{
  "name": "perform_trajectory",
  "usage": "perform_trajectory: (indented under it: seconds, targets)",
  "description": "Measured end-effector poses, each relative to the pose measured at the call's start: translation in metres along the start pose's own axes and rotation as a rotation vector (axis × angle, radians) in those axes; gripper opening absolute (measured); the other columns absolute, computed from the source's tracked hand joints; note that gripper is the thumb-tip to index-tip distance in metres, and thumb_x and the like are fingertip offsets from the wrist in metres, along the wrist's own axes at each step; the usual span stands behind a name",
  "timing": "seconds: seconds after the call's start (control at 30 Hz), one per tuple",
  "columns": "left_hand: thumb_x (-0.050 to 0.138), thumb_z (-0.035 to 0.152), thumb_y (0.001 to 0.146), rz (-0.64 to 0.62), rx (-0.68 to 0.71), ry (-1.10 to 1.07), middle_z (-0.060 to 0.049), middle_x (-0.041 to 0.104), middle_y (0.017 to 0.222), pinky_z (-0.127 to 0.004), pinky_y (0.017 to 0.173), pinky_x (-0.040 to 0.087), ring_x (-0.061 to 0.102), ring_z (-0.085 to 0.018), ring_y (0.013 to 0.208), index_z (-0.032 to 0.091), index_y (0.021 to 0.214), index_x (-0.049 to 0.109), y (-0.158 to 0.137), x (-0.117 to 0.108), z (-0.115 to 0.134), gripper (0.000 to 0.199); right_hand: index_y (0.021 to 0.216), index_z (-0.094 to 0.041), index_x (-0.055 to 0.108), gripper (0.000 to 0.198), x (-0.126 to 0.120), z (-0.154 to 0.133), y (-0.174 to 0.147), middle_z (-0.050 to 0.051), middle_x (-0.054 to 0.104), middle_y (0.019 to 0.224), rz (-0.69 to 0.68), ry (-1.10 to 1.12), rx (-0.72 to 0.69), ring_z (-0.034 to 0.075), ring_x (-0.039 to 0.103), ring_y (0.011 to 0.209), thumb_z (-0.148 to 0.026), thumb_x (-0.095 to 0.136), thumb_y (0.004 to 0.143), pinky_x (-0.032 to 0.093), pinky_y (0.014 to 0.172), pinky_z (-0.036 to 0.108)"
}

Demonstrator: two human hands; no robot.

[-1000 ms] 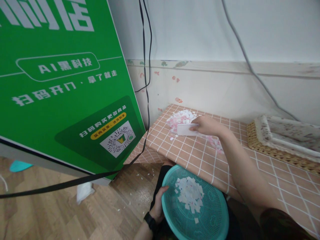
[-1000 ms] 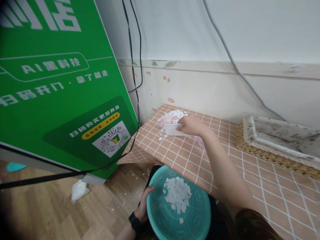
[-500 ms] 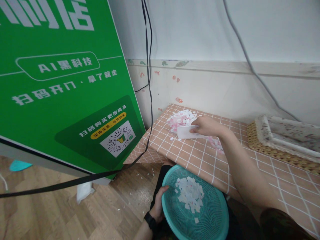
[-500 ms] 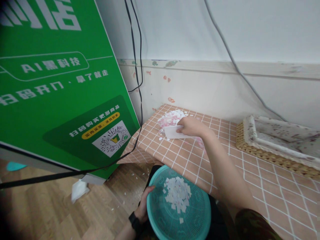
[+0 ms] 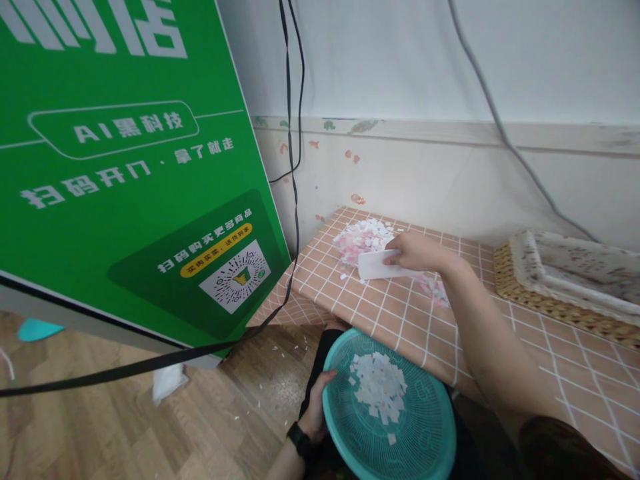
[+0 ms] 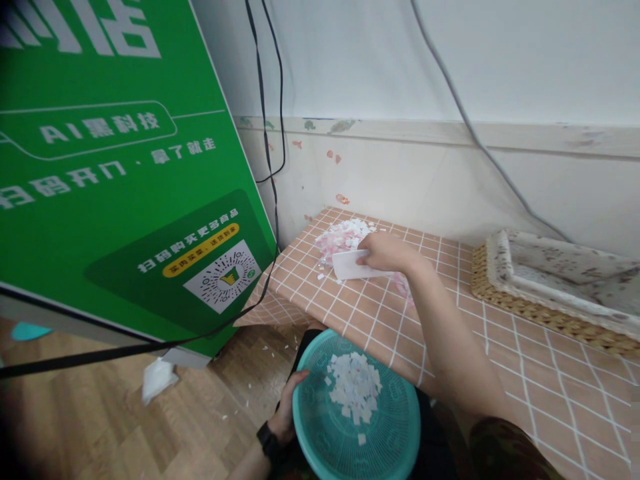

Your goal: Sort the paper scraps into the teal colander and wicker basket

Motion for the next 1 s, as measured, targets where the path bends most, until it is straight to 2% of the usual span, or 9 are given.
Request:
perform_trajectory:
  seconds: [0.17,0.47,0.8,1.0]
  targets:
    - [0.058,0.038,0.077,0.0,0.013,0.001,-0.014,0.073,0.086,-0.039,0.083,0.046,0.065,-0.028,0.087,0.007,0.097,0.068,0.002,-0.002,-0.001,0.039,0.072,-0.017,0.065,0.015,0.003,-0.001,0.002,0.006,0.065,0.07,0.011,-0.014,0.025,0.015,0.053,0.062,-0.028,0.056,0.074,0.03,0.055,0.026]
    - [0.06,0.039,0.075,0.001,0.01,0.014,-0.014,0.073,0.086,-0.04,0.084,0.045,0.065,-0.029,0.087,0.006,0.097,0.068,0.003,-0.004,-0.001,0.04,0.068,-0.016,0.064,0.017,-0.009,-0.004,-0.007,0.004,0.062,0.064,-0.023,0.04,-0.008,0.012,0.05,0.056,-0.026,0.053,0.076,0.03,0.053,0.025]
    - [0.058,0.039,0.077,-0.037,0.028,-0.005,-0.014,0.073,0.089,-0.04,0.086,0.043,0.064,-0.029,0.089,0.006,0.103,0.066,0.005,-0.006,-0.002,0.043,0.072,-0.017,0.065,0.016,0.0,-0.004,-0.002,0.006,0.063,0.067,0.001,-0.034,-0.017,0.013,0.051,0.058,-0.028,0.055,0.074,0.028,0.053,0.025]
    - [0.058,0.037,0.077,-0.027,0.024,0.0,-0.014,0.073,0.087,-0.041,0.086,0.043,0.064,-0.028,0.087,0.005,0.099,0.068,0.005,-0.007,-0.002,0.04,0.074,-0.018,0.066,0.018,0.002,-0.006,0.002,0.006,0.065,0.07,0.038,-0.06,-0.039,0.014,0.052,0.061,-0.031,0.054,0.076,0.029,0.056,0.026]
Point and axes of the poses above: each hand's wrist, its own y-axis towards the middle knuckle, its own x-axis out of the palm, z = x × y, the point moved 3 cm from there along y, towards the middle knuckle
